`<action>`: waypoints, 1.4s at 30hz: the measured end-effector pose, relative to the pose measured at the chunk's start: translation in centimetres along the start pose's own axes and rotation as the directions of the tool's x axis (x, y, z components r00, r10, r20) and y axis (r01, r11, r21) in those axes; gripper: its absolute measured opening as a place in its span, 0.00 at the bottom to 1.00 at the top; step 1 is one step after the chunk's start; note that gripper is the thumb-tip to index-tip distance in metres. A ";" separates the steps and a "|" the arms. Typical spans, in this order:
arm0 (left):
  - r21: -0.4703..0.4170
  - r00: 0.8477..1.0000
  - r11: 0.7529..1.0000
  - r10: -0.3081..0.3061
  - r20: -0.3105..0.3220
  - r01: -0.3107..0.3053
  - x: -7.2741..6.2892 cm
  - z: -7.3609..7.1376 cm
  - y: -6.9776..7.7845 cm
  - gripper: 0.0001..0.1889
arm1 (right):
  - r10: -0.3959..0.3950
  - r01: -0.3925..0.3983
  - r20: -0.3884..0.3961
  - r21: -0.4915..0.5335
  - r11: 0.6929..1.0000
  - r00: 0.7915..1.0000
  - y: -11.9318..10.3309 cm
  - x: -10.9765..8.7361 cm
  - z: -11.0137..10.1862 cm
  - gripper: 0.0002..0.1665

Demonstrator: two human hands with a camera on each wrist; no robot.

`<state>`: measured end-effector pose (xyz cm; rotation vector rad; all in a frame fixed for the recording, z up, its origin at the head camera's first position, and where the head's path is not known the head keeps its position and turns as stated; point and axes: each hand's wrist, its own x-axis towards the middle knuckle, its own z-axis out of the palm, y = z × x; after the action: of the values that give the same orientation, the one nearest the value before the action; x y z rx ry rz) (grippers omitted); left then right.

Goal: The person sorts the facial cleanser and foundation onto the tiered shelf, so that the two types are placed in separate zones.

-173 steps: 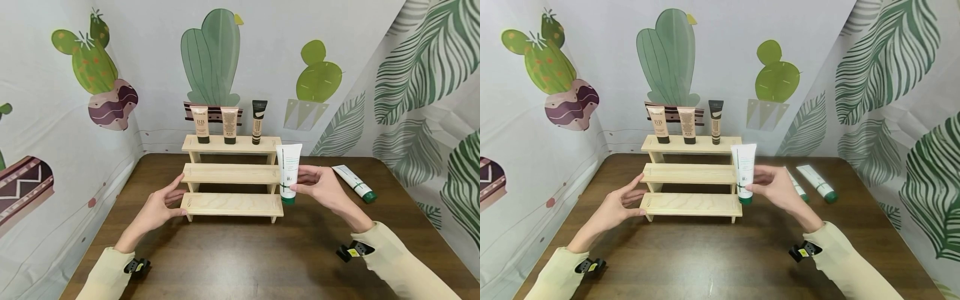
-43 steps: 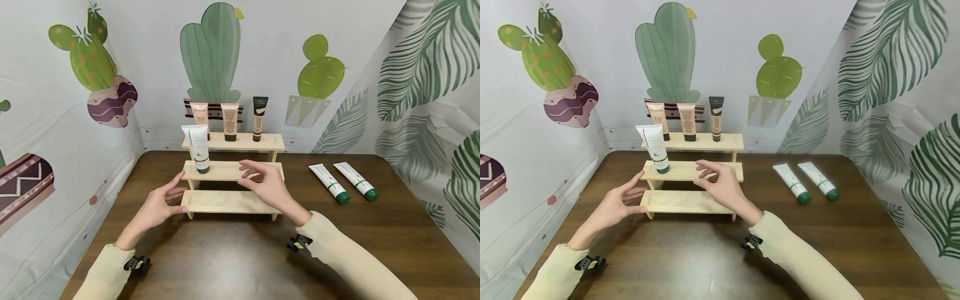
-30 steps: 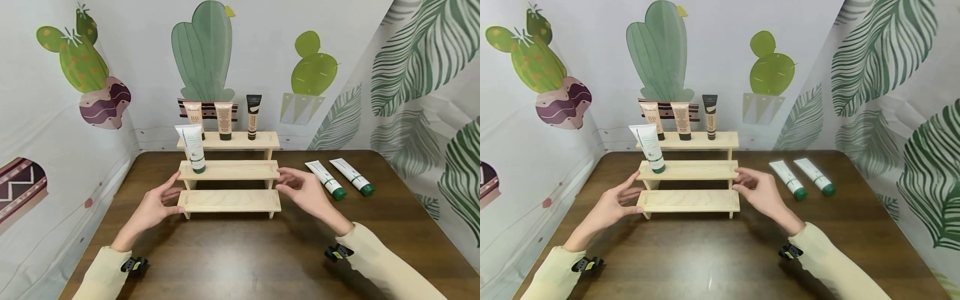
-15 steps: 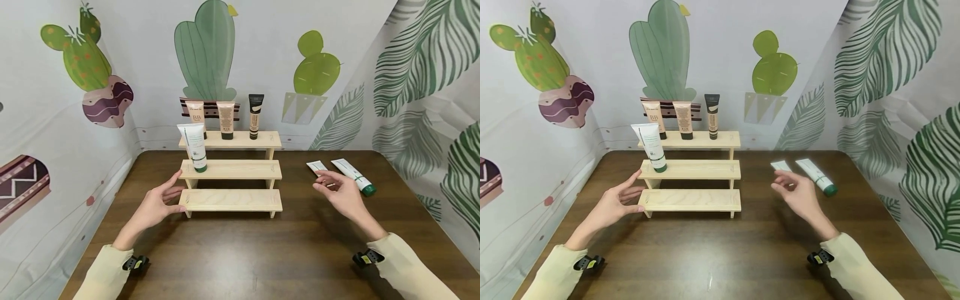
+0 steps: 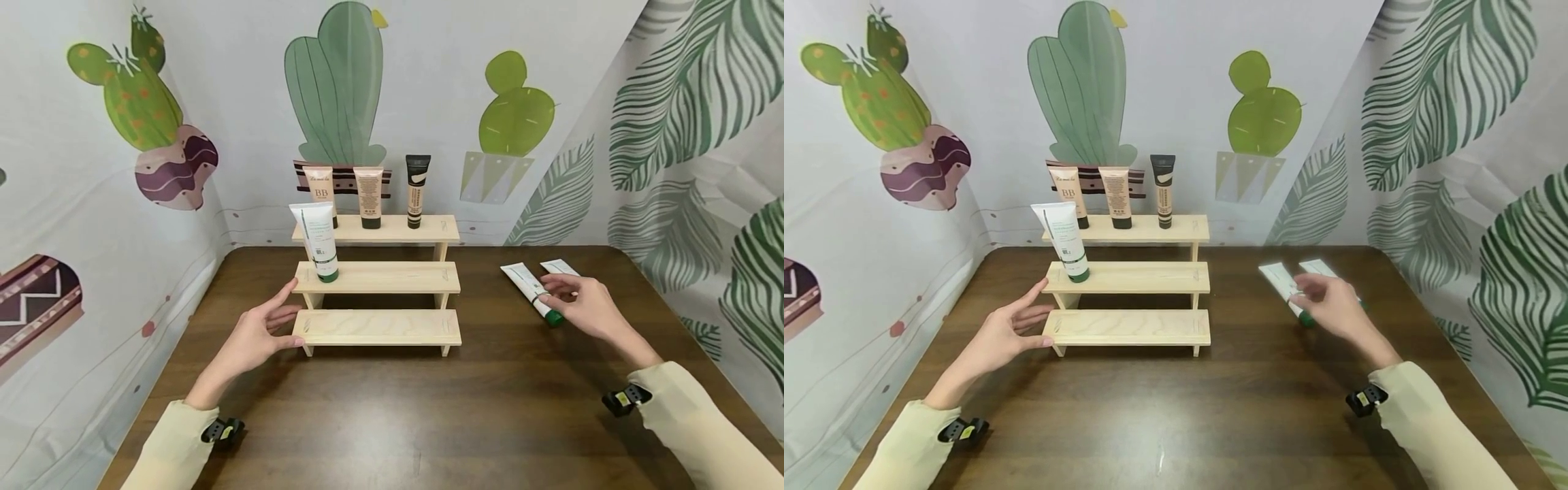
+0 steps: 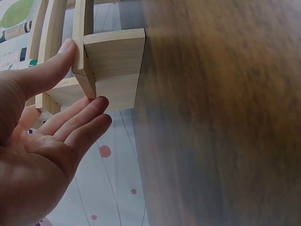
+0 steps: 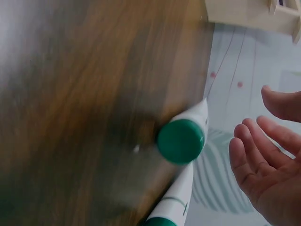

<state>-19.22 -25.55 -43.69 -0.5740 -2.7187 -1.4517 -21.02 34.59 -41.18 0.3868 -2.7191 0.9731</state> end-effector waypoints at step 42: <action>-0.023 1.000 1.000 0.000 0.003 0.000 -0.1 0.0 0.0 0.59 | 0.154 -0.119 0.289 -0.135 0.984 0.945 4.7 3.6 0.9 0.35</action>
<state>-19.11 -25.56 -43.68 -0.5775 -2.7079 -1.4861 -26.06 36.87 -43.54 0.3527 -3.0961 0.8423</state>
